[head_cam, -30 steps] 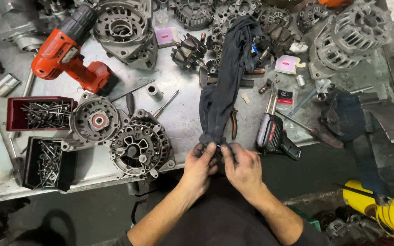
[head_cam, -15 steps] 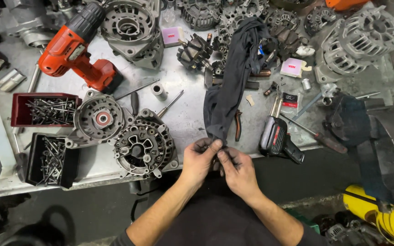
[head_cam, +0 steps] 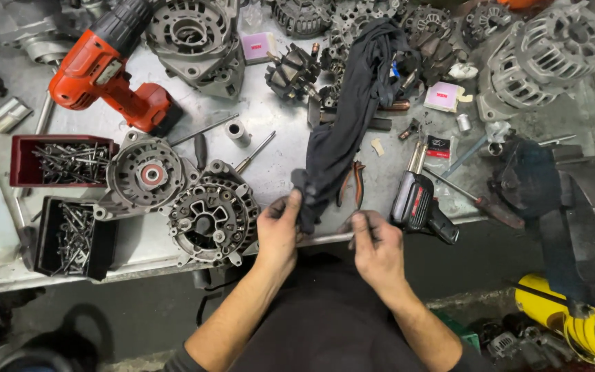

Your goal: The person selects screws from a container and wipes a mechanical component with a cloth. They then insert the screws into the component and tighten them using a T-handle wrench.

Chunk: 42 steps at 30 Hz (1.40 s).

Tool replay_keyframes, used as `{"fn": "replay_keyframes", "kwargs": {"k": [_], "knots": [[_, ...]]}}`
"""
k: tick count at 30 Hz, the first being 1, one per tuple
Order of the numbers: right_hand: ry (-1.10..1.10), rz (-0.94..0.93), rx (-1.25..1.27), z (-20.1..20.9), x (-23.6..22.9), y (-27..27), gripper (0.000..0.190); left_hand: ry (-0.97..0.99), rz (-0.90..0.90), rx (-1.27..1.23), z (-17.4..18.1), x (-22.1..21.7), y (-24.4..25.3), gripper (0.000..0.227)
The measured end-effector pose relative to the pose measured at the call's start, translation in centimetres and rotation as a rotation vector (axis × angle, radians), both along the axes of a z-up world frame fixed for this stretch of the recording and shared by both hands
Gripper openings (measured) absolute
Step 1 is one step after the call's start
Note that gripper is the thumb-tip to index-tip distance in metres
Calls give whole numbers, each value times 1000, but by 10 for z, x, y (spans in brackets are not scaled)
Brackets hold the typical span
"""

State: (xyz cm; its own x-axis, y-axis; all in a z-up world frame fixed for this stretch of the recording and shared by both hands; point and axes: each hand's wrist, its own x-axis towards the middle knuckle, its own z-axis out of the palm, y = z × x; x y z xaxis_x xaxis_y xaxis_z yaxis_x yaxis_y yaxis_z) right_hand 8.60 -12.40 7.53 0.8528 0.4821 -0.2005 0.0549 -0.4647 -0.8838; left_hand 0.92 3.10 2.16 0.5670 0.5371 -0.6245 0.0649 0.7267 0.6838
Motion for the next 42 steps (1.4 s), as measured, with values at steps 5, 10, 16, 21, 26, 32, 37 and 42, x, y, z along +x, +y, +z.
{"fn": "replay_keyframes", "kwargs": {"k": [5, 10, 16, 21, 26, 32, 37, 42], "knots": [[12, 33, 178, -4, 3, -4, 33, -12, 44, -322, 24, 8, 0, 18], [-9, 32, 112, -12, -4, -9, 28, 23, -168, -312, 0, -2, -19, 10], [-447, 142, -79, -20, -7, -14, 14, -148, -383, -215, -13, -5, -26, 6], [-572, 256, -60, -5, 1, -14, 16, -154, -312, -176, -12, -4, -31, 7], [-157, 239, 125, 12, 48, -25, 23, -279, -375, 2, -35, -9, -30, 11], [-280, 569, 148, 30, 58, -3, 27, -319, -499, 203, -40, -10, -34, 16], [-239, 627, 136, 29, 61, -3, 21, -334, -446, 79, -47, -19, -42, 18], [-197, 750, 16, 28, 69, -10, 25, -360, -594, 148, -33, -23, -36, 16]]}}
